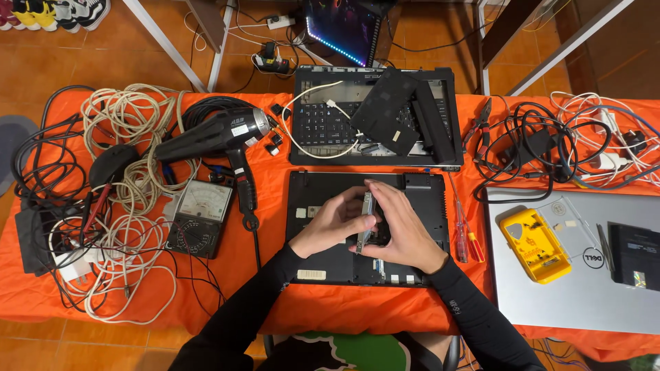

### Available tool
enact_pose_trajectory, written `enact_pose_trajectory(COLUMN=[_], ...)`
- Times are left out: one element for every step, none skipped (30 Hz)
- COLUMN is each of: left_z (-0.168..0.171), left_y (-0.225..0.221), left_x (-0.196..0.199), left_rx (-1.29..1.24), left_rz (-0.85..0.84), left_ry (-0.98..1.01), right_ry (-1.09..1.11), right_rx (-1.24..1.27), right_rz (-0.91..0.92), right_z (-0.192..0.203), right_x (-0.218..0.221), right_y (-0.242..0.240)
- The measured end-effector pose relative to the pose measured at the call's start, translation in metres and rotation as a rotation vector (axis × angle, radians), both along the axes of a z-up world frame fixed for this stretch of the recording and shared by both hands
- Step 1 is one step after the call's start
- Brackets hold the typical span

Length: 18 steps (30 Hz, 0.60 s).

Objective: The recorder disassembles a laptop, removes components like hard drives, and uses a hair dryer to heat parts of the hardware.

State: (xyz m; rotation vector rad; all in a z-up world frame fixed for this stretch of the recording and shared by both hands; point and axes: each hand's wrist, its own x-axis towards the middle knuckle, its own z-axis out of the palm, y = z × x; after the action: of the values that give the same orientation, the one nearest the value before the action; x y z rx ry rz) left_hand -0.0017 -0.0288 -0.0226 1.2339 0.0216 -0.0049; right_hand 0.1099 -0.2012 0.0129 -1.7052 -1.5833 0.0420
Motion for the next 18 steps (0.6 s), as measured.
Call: enact_pose_trajectory(left_z=[-0.0015,-0.0031,-0.0053,-0.0029,-0.0008,0.0014,-0.0010,-0.0032,-0.0054,-0.0023,0.0008,0.0037,0.0033,0.0029,0.0025,0.0026,0.0029,0.0034], left_y=[0.0000,0.0000,-0.0012,-0.0002,-0.0001,-0.0001,0.0000,0.0000,0.0001,0.0006,0.0007,0.0010,0.0009,0.0009,0.0008,0.0005,0.0007,0.0008], left_x=[0.0001,0.0002,-0.0011,0.0002,-0.0001,-0.0002,0.0000,0.0001,-0.0005,-0.0006,-0.0007,-0.0008,-0.0004,-0.0001,0.0005,0.0000,-0.0001,-0.0001], left_rx=[-0.001,0.006,0.010,0.007,0.014,0.021,0.021,0.021,0.021,0.022,0.003,-0.016,-0.017,-0.003,0.012,0.010,0.012,0.014], left_rz=[0.002,0.007,0.010,0.011,0.012,0.013,0.014,0.017,0.019,0.021,0.017,0.012,0.014,0.016,0.018,0.019,0.020,0.020], left_ry=[-0.006,-0.027,-0.045,-0.047,-0.037,-0.027,-0.029,-0.038,-0.045,-0.045,-0.036,-0.026,-0.026,-0.019,-0.012,-0.013,-0.018,-0.024], right_ry=[-0.006,-0.008,-0.007,-0.010,-0.004,0.002,0.001,-0.005,-0.008,-0.008,0.001,0.010,0.010,0.014,0.018,0.017,0.024,0.031], right_rx=[-0.001,0.006,0.011,0.008,-0.003,-0.015,-0.015,-0.008,0.000,0.001,0.009,0.018,0.016,0.008,0.000,-0.002,-0.005,-0.007], right_rz=[0.002,0.008,0.012,0.014,0.008,0.001,0.003,0.006,0.009,0.010,0.014,0.017,0.018,0.010,0.002,0.004,0.005,0.006], right_z=[0.0009,0.0017,0.0021,0.0016,0.0009,0.0002,-0.0002,-0.0004,-0.0009,-0.0009,-0.0011,-0.0013,-0.0004,0.0004,0.0014,0.0010,0.0007,0.0006], right_x=[0.0009,0.0019,0.0014,0.0021,0.0014,0.0007,0.0014,0.0021,0.0020,0.0018,0.0015,0.0011,0.0007,0.0002,0.0001,-0.0002,0.0000,0.0002], right_y=[0.0010,0.0022,0.0020,0.0021,0.0011,0.0001,0.0006,0.0010,0.0015,0.0020,0.0021,0.0023,0.0023,0.0024,0.0024,0.0019,0.0019,0.0018])
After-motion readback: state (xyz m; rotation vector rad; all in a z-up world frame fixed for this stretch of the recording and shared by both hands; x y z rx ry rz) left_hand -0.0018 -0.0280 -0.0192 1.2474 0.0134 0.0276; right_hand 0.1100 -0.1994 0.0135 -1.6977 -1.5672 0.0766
